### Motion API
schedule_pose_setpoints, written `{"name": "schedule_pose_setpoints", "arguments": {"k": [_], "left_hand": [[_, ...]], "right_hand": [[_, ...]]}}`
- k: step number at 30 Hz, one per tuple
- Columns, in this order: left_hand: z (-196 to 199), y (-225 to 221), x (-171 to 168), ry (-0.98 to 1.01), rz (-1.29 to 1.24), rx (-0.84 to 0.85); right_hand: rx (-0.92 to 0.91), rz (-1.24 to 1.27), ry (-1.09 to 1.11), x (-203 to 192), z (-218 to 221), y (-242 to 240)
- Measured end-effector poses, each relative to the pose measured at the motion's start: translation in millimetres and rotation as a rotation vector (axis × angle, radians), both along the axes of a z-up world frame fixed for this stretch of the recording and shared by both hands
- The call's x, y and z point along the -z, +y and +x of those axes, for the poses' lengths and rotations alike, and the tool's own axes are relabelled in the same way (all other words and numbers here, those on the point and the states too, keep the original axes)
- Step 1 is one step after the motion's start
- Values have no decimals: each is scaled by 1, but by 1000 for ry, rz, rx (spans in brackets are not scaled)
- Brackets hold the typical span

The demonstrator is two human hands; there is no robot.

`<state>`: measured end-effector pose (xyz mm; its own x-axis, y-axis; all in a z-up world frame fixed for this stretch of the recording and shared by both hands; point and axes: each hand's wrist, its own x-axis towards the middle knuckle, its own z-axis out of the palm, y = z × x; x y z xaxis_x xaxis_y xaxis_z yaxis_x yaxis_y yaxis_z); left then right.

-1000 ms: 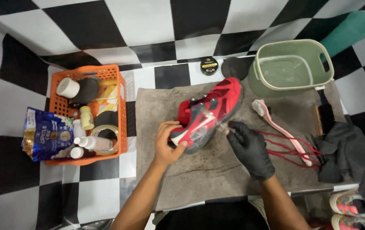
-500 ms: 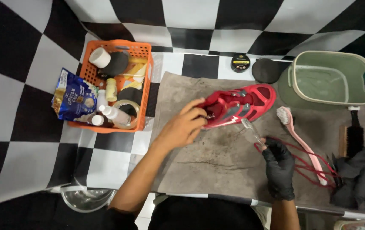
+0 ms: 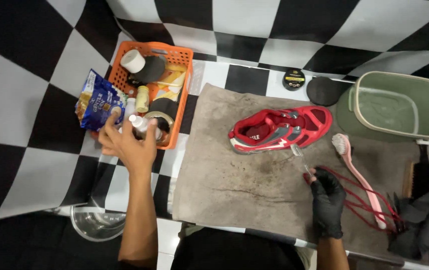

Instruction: Cleaning a sneaker upper with a cloth and applying a maintenance liquid to the seams using a small applicator tool.

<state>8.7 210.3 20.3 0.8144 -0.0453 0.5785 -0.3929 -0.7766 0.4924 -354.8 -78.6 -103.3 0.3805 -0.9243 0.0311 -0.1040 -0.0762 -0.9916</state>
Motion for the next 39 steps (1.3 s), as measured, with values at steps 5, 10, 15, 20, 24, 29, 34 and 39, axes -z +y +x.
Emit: {"name": "schedule_pose_setpoints", "arguments": {"k": [5,10,15,20,24,29,34,39], "left_hand": [[16,9,21,-266,-89,353],[-38,-24,0,-152,-503,716],[-94,-55,21,257,-507,1119],[-109,-73,30,401,-8,891],[-116,-77,25,412,30,868],[-128,-83,23,453,126,881],[-141,-103,12,443,97,911],[-149,-125,3,416,156,933]], "right_hand": [[32,-9,-79,7,-3,-3],[45,30,-110,5,-2,0],[61,103,-108,-18,4,6],[79,120,-108,-30,8,10],[85,136,-125,-32,8,9],[89,161,-139,-40,10,9],[88,169,-137,-39,8,9],[119,249,-190,-18,3,0]]}}
